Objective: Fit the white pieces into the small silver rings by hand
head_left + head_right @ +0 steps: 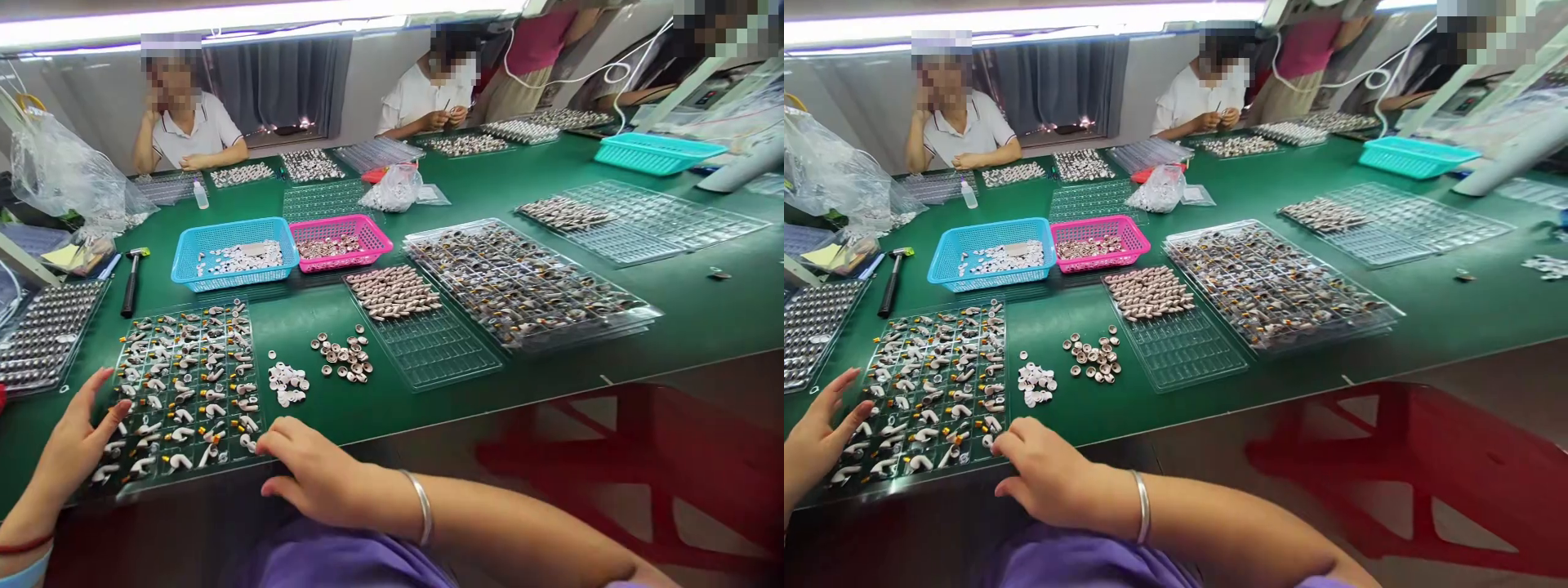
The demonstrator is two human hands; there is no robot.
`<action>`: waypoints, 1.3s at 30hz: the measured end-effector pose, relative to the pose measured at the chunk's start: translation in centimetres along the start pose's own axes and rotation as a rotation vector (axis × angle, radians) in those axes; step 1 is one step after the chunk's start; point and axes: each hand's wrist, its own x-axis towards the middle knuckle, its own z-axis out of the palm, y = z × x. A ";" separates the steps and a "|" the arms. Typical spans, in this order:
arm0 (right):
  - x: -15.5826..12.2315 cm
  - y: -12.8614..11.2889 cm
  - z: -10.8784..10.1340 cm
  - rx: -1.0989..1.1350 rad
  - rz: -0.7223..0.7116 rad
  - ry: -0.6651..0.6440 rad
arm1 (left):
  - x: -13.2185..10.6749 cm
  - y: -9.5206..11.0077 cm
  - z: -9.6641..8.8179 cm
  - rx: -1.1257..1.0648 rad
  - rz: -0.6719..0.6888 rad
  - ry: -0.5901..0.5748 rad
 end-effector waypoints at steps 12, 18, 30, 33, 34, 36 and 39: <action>4.2 0.1 1.2 -0.196 -0.035 0.047 | -10.9 7.8 6.8 -0.190 0.317 0.238; 5.0 0.4 1.7 -0.315 -0.088 -0.018 | -12.2 10.1 7.6 -0.292 0.149 0.192; 0.5 0.6 -1.1 0.553 -0.025 0.262 | -12.4 15.3 8.0 -0.992 -0.456 -0.194; -2.1 0.2 -1.8 0.635 -0.028 0.332 | -12.7 17.1 8.5 -1.206 -0.546 -0.373; -2.9 0.1 -1.8 0.621 -0.028 0.359 | -12.7 17.6 8.7 -1.225 -0.537 -0.399; -4.1 -0.1 -1.9 0.589 -0.024 0.411 | -12.8 18.2 9.0 -1.228 -0.500 -0.420; -5.4 -0.2 -1.8 0.598 0.030 0.450 | -13.0 18.7 9.1 -1.162 -0.429 -0.416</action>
